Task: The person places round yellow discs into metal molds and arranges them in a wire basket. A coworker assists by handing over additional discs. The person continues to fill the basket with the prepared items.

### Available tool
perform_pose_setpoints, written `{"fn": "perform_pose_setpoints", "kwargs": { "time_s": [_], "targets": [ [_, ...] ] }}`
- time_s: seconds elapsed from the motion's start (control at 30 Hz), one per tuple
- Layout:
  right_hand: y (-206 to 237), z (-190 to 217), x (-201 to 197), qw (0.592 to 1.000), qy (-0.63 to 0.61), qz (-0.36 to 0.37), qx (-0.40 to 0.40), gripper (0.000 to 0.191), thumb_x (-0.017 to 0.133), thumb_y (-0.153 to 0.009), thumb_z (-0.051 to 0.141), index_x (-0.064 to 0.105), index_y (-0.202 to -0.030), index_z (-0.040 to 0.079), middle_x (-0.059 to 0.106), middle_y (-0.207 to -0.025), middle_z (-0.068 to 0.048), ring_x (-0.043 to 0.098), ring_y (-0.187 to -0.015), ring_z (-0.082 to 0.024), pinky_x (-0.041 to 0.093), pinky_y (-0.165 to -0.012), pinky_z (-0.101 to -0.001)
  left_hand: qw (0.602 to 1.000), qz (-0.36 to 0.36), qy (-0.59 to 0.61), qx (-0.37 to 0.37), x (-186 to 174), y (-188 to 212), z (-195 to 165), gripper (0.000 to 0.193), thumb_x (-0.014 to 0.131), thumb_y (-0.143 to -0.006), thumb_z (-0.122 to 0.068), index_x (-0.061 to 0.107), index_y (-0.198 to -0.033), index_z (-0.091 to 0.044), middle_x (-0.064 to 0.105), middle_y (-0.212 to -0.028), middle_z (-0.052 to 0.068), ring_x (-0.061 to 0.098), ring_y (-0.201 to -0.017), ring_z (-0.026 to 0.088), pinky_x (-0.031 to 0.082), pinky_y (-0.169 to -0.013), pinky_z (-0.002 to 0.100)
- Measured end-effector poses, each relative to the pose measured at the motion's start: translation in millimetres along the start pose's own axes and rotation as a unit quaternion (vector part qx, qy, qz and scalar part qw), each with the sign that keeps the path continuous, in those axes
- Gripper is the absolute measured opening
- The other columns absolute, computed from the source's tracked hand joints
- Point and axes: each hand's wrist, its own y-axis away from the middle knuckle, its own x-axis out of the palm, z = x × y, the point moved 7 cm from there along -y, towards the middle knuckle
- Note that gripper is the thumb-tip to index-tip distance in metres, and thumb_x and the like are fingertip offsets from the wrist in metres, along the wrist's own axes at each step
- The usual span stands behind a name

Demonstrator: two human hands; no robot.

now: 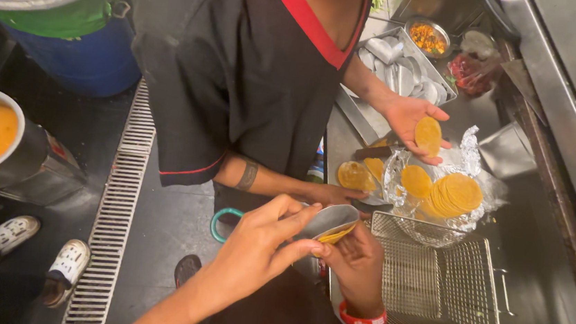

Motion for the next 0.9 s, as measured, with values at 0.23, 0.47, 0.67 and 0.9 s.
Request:
{"fn": "perform_pose_setpoints", "kwargs": {
  "time_s": [0.23,0.47,0.67,0.9],
  "targets": [
    [4.3,9.6,-7.4,0.996,-0.046,-0.011,-0.073,0.055,0.079,-0.089,0.004,0.052,-0.136,-0.004,0.066,-0.128,-0.015,0.066,-0.117,-0.024,0.055,-0.100,-0.0410,0.999,0.022,-0.006,0.042,5.3,-2.7,-9.6,0.059,0.082,-0.085,-0.029,0.065,-0.133,0.001,0.064,-0.106,0.013,0.067,-0.092,0.029,0.054,-0.079,0.038],
    [1.2,47.1,16.6,0.958,-0.065,0.042,-0.278,0.043,0.081,-0.095,0.007,0.053,-0.127,0.010,0.065,-0.123,-0.013,0.059,-0.123,-0.032,0.049,-0.112,-0.0512,0.989,-0.078,-0.004,0.127,3.9,6.7,-17.9,0.057,0.089,-0.080,-0.021,0.064,-0.126,0.002,0.060,-0.124,0.017,0.062,-0.112,0.035,0.056,-0.086,0.038],
    [31.3,86.1,33.6,0.824,0.337,-0.070,-0.449,0.027,0.070,-0.094,0.017,0.052,-0.115,0.013,0.061,-0.122,-0.012,0.064,-0.119,-0.031,0.054,-0.106,-0.0512,0.981,-0.091,-0.079,0.151,3.0,21.0,-14.0,0.052,0.087,-0.079,-0.009,0.065,-0.125,-0.001,0.059,-0.128,0.017,0.059,-0.116,0.037,0.055,-0.089,0.042],
    [25.9,88.0,35.3,0.793,0.405,-0.101,-0.444,0.042,0.079,-0.084,0.008,0.052,-0.116,0.009,0.058,-0.121,-0.014,0.062,-0.117,-0.033,0.053,-0.108,-0.0503,0.986,-0.089,-0.045,0.130,14.9,23.4,-4.1,0.046,0.084,-0.084,-0.005,0.065,-0.126,-0.001,0.059,-0.129,0.017,0.061,-0.117,0.036,0.056,-0.088,0.040]
  ]
}}
